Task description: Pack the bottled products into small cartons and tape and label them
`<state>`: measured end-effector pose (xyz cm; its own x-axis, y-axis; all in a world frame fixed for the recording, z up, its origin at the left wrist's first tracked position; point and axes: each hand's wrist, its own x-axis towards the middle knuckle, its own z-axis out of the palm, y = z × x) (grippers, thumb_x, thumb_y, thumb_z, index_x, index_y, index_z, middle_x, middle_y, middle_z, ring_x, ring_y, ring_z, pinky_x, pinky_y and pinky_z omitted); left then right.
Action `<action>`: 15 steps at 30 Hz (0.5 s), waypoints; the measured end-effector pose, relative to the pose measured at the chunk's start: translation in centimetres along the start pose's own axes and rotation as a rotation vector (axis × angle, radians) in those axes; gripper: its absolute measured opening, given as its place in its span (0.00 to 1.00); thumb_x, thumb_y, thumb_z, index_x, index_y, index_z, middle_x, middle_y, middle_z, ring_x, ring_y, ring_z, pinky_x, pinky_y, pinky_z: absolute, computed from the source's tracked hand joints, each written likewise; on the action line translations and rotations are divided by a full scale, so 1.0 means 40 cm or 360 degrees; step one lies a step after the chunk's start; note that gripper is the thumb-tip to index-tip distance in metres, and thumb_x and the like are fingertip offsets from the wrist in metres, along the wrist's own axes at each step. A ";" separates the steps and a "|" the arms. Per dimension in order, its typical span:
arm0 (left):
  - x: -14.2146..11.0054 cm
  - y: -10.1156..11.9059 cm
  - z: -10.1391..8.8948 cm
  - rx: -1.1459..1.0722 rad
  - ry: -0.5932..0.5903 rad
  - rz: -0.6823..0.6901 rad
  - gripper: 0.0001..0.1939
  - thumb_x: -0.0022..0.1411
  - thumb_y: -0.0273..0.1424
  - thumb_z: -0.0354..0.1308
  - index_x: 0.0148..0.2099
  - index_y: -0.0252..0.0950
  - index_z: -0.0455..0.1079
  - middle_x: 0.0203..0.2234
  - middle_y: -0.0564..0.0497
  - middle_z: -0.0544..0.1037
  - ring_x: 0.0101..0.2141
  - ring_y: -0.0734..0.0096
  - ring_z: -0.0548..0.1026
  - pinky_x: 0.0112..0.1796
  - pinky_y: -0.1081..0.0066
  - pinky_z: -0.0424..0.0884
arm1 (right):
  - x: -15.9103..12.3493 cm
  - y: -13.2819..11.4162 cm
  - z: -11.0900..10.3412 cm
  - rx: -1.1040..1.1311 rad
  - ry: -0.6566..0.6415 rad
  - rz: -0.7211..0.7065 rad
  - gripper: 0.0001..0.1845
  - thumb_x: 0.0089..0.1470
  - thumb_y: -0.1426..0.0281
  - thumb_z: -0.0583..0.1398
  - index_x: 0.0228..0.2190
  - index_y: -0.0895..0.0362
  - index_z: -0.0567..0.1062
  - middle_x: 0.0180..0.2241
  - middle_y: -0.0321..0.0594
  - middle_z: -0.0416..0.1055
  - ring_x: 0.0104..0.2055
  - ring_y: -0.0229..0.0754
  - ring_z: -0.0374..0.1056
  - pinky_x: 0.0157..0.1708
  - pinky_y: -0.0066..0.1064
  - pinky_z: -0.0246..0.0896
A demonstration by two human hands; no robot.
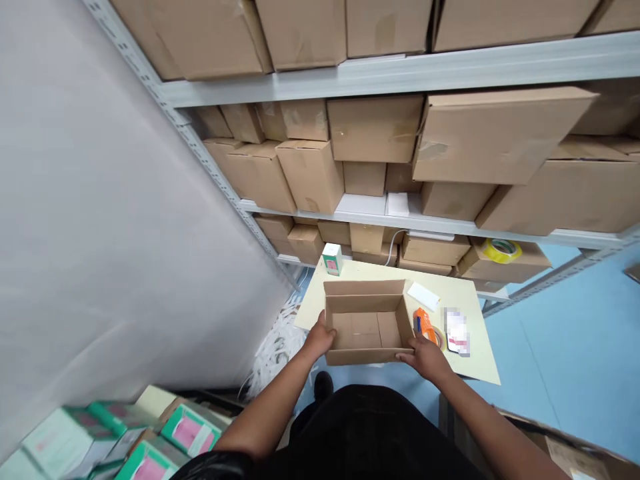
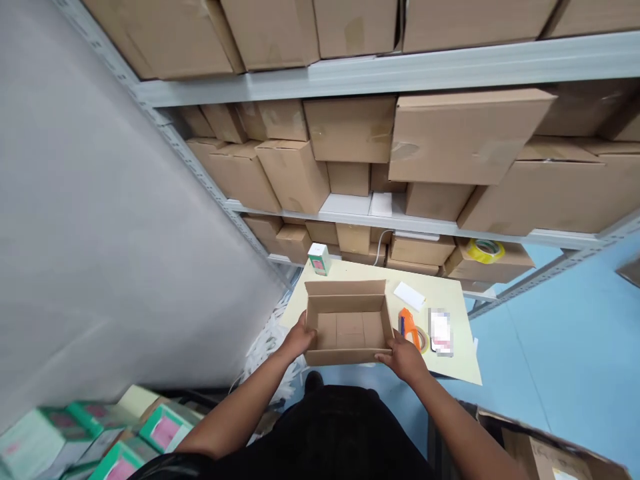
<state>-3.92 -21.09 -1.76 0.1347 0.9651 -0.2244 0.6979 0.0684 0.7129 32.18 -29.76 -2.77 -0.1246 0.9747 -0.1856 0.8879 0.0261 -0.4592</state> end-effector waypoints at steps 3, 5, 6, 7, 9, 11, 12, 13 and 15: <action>-0.058 0.030 -0.006 -0.0138 0.0127 -0.0108 0.37 0.59 0.23 0.55 0.70 0.43 0.58 0.57 0.46 0.79 0.52 0.57 0.80 0.53 0.59 0.74 | -0.013 0.022 -0.015 -0.0085 0.0087 -0.0143 0.20 0.60 0.50 0.63 0.31 0.53 0.77 0.44 0.50 0.79 0.46 0.57 0.77 0.45 0.41 0.68; -0.105 0.042 -0.022 -0.0187 0.0218 -0.0079 0.39 0.60 0.24 0.56 0.72 0.44 0.55 0.61 0.45 0.76 0.51 0.58 0.80 0.52 0.59 0.75 | -0.018 0.027 -0.041 -0.0171 0.0129 -0.0218 0.21 0.59 0.48 0.64 0.29 0.53 0.77 0.39 0.50 0.79 0.44 0.58 0.77 0.44 0.41 0.68; -0.130 0.045 -0.032 -0.0197 0.0252 -0.0068 0.40 0.61 0.25 0.57 0.73 0.44 0.52 0.62 0.44 0.74 0.49 0.58 0.81 0.51 0.60 0.75 | -0.018 0.026 -0.057 -0.0211 0.0140 -0.0252 0.22 0.58 0.47 0.65 0.29 0.53 0.77 0.38 0.49 0.79 0.44 0.58 0.77 0.44 0.41 0.69; -0.156 0.047 -0.045 -0.0199 0.0278 -0.0057 0.42 0.61 0.27 0.57 0.75 0.44 0.50 0.64 0.43 0.72 0.47 0.59 0.81 0.50 0.60 0.76 | -0.017 0.020 -0.074 -0.0244 0.0143 -0.0284 0.22 0.58 0.47 0.65 0.29 0.52 0.76 0.38 0.49 0.79 0.43 0.58 0.77 0.43 0.41 0.69; -0.209 0.045 -0.077 -0.0176 0.0314 -0.0032 0.45 0.61 0.29 0.59 0.77 0.43 0.46 0.68 0.41 0.67 0.44 0.62 0.81 0.49 0.61 0.76 | -0.014 0.001 -0.105 -0.0276 0.0139 -0.0352 0.22 0.58 0.46 0.64 0.28 0.52 0.76 0.39 0.48 0.79 0.43 0.57 0.78 0.42 0.40 0.70; -0.262 0.036 -0.117 -0.0123 0.0311 -0.0001 0.48 0.61 0.32 0.60 0.78 0.44 0.42 0.69 0.40 0.65 0.42 0.64 0.80 0.49 0.61 0.76 | -0.010 -0.027 -0.130 -0.0265 0.0125 -0.0456 0.22 0.57 0.45 0.64 0.28 0.51 0.76 0.43 0.48 0.80 0.44 0.56 0.77 0.42 0.41 0.70; -0.288 0.028 -0.140 -0.0087 0.0310 0.0019 0.49 0.61 0.33 0.61 0.78 0.44 0.41 0.69 0.39 0.65 0.40 0.65 0.80 0.49 0.62 0.75 | -0.009 -0.043 -0.139 -0.0255 0.0113 -0.0525 0.22 0.58 0.45 0.64 0.28 0.51 0.76 0.44 0.48 0.80 0.44 0.56 0.77 0.43 0.41 0.70; -0.313 0.017 -0.163 -0.0049 0.0322 0.0038 0.50 0.61 0.33 0.62 0.79 0.44 0.41 0.68 0.39 0.65 0.39 0.66 0.80 0.49 0.62 0.75 | -0.008 -0.062 -0.145 -0.0250 0.0098 -0.0603 0.22 0.58 0.45 0.64 0.28 0.51 0.76 0.46 0.48 0.79 0.45 0.56 0.77 0.43 0.42 0.71; -0.367 -0.012 -0.212 -0.0002 0.0397 0.0034 0.50 0.61 0.34 0.62 0.79 0.44 0.41 0.66 0.39 0.68 0.36 0.68 0.79 0.48 0.63 0.75 | -0.009 -0.105 -0.147 -0.0258 0.0070 -0.0775 0.23 0.60 0.45 0.61 0.28 0.51 0.76 0.48 0.48 0.79 0.44 0.55 0.77 0.43 0.42 0.71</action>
<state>-12.20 -33.15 6.83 -0.0285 0.9989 -0.0383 0.6961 0.0473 0.7164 31.11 -28.92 4.32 -0.5253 0.8492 0.0548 0.7892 0.5102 -0.3418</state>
